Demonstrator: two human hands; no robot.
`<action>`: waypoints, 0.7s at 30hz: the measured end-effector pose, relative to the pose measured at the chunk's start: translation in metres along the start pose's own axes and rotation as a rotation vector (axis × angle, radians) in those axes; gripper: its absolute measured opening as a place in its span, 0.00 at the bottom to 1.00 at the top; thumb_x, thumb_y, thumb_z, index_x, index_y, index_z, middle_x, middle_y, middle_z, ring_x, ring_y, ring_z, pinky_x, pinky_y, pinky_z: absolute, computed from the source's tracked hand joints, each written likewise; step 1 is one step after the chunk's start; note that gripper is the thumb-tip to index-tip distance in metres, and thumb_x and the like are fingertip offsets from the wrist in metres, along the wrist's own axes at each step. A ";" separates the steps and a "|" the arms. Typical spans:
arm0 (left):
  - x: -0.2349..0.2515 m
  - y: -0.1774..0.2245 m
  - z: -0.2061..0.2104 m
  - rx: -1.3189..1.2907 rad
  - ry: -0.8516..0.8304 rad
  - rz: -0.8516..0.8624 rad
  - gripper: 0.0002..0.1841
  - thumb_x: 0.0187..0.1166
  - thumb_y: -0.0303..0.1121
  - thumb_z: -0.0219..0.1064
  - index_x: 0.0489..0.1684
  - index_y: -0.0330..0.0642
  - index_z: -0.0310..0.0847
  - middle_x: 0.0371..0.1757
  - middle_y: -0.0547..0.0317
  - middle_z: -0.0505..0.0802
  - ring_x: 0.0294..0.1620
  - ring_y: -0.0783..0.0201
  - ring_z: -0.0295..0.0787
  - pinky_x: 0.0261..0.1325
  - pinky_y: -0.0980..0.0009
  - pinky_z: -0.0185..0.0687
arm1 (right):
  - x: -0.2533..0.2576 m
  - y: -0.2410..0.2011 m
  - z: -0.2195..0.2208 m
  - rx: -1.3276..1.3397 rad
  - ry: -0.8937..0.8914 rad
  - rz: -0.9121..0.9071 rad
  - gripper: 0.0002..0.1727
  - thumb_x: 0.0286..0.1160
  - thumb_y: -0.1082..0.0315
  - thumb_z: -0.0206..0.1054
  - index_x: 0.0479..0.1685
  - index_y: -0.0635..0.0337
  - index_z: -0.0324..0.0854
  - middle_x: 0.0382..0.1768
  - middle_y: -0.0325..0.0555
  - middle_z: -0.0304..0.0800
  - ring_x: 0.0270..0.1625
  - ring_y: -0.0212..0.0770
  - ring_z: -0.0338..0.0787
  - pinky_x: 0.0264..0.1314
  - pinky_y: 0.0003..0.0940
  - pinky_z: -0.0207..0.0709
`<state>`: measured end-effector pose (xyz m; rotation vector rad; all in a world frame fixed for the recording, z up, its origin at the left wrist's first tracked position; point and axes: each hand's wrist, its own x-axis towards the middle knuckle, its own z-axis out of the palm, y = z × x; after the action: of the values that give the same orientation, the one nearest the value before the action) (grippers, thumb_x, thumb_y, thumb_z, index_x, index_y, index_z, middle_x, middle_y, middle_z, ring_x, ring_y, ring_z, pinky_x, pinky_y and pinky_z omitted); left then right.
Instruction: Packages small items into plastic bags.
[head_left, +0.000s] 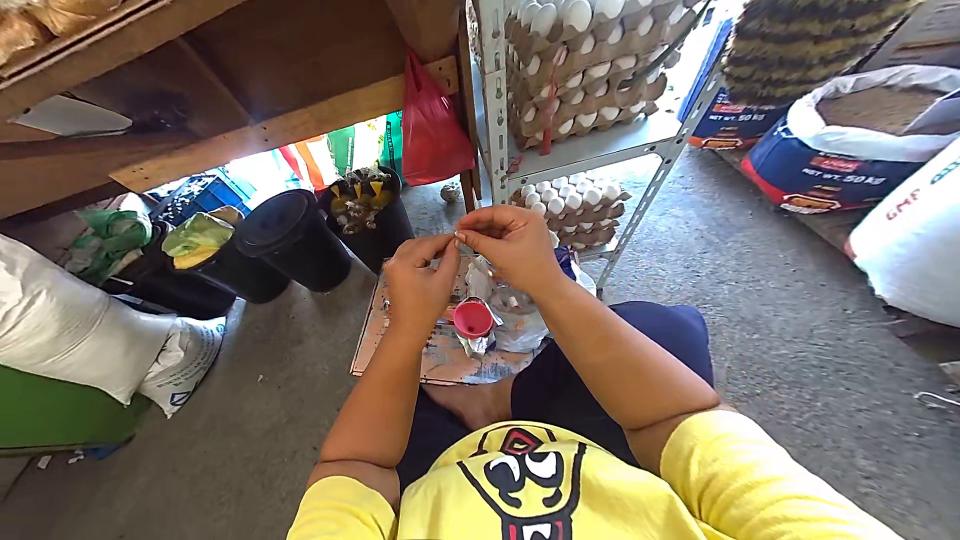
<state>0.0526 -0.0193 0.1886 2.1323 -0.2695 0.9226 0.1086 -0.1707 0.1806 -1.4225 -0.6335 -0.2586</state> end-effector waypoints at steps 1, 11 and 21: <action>0.000 0.000 0.001 0.013 0.000 -0.008 0.06 0.76 0.29 0.72 0.40 0.38 0.95 0.36 0.59 0.96 0.40 0.76 0.90 0.46 0.80 0.84 | -0.002 0.002 0.000 -0.027 0.012 -0.023 0.09 0.70 0.75 0.77 0.47 0.66 0.90 0.42 0.43 0.97 0.41 0.26 0.94 0.49 0.22 0.90; 0.011 -0.016 0.010 -0.080 -0.217 -0.213 0.05 0.75 0.30 0.70 0.35 0.42 0.91 0.32 0.65 0.91 0.33 0.77 0.84 0.38 0.79 0.80 | 0.003 0.015 -0.017 -0.100 -0.176 0.081 0.22 0.75 0.74 0.72 0.70 0.63 0.80 0.41 0.42 0.93 0.45 0.30 0.91 0.55 0.30 0.85; -0.003 -0.025 0.019 -0.352 -0.265 -0.438 0.04 0.78 0.28 0.73 0.40 0.38 0.92 0.34 0.62 0.93 0.34 0.77 0.87 0.43 0.78 0.84 | -0.008 0.047 -0.016 0.551 -0.120 0.513 0.11 0.79 0.80 0.60 0.52 0.57 0.80 0.31 0.34 0.90 0.34 0.25 0.88 0.48 0.24 0.85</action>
<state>0.0721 -0.0173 0.1640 1.8720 -0.0790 0.3124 0.1307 -0.1801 0.1370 -1.0211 -0.3739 0.3861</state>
